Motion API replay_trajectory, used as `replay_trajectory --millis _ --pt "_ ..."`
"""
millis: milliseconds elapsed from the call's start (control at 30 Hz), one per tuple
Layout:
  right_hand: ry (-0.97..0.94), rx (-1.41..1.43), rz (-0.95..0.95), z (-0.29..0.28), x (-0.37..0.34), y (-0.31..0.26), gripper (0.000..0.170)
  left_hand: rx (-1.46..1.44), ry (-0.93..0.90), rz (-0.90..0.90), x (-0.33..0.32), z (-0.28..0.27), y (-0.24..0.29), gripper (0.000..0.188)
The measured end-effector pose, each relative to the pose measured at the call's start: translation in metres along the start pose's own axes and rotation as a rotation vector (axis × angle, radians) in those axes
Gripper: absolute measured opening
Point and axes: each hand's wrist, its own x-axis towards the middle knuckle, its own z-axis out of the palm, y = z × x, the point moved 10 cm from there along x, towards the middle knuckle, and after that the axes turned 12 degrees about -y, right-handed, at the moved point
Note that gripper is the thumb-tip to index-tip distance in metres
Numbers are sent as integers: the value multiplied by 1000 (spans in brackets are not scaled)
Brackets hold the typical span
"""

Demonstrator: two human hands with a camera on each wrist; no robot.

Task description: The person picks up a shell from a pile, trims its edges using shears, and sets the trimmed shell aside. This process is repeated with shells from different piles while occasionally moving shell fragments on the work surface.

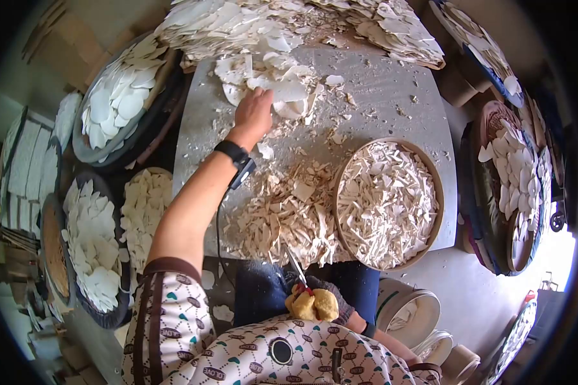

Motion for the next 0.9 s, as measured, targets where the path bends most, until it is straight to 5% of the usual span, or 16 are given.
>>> replay_trajectory --millis 100,200,267,367,467,567,633,800,900 --pt "-5 243 -3 39 -5 -27 18 184 38 -10 25 20 -7 21" --pt "4 817 102 6 1 21 17 126 57 9 26 12 -11 17" --pt "8 626 73 -11 2 26 18 -24 164 58 11 -18 -8 14" --pt "36 -50 -53 -25 7 10 19 -187 300 -64 -25 -71 -12 12" --pt "-52 62 -64 -14 5 7 18 -917 203 -194 -61 -51 -54 18" --pt "-100 -42 -109 -7 4 2 18 -1546 172 -365 -114 -42 -36 19" --pt "-105 -250 -162 -5 1 -4 17 -1638 107 -429 -145 -34 -22 25" --pt "10 -186 -205 27 -19 -33 16 -1666 15 -412 -189 -32 27 39" --pt "85 416 -163 -1 -14 2 17 -1656 -18 -391 -206 -36 41 41"
